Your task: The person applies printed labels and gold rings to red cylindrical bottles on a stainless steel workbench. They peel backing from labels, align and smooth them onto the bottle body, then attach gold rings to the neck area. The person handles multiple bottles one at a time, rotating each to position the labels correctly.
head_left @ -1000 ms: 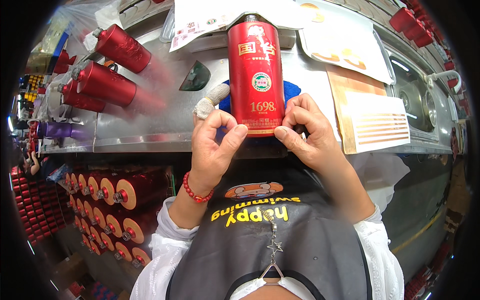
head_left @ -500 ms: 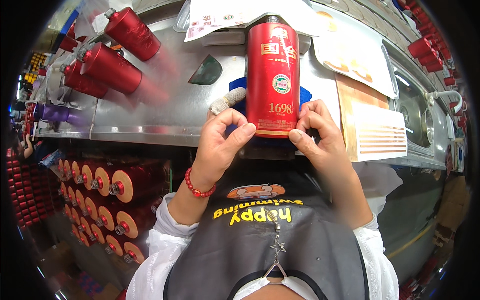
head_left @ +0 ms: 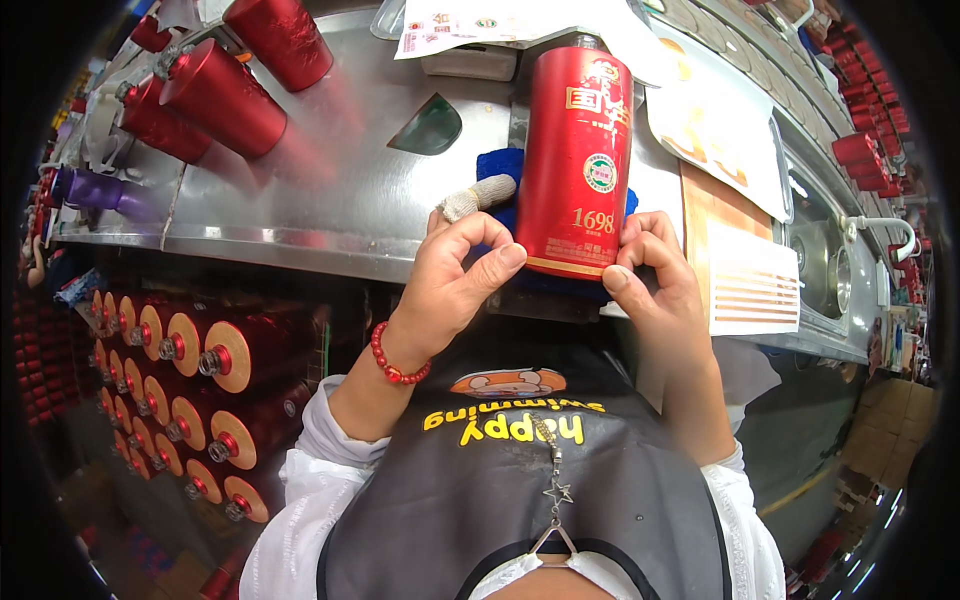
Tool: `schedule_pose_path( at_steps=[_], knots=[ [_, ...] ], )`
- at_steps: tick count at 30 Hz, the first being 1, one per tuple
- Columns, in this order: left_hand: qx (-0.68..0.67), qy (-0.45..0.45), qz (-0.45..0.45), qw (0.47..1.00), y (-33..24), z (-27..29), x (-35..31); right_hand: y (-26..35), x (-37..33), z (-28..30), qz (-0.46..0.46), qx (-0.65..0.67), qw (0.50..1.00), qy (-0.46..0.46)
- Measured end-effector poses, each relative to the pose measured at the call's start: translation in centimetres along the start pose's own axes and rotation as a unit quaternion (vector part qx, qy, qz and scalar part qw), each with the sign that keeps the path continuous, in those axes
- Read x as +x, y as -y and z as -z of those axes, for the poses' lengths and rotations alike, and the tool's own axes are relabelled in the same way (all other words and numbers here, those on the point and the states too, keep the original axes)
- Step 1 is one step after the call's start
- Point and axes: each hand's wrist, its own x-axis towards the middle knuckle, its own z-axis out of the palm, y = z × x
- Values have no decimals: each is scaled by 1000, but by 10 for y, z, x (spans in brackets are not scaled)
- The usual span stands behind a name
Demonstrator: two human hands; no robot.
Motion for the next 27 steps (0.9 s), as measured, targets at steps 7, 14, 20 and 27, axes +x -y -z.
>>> schedule_pose_path(
  at_steps=[7, 14, 20, 27],
  knots=[
    [220, -272, -166, 922, 21, -15, -21, 1, 0, 2, -6, -8, 1000, 12],
    [239, -182, -309, 902, 42, -30, -30, 1, 1, 5, -7, 6, 1000, 24],
    [346, -167, -379, 842, 19, -21, -25, 6, 1, 6, -32, 23, 999, 36],
    [459, -104, -478, 742, -9, -18, -8, 2, 4, 15, 10, 47, 996, 70]
  ],
)
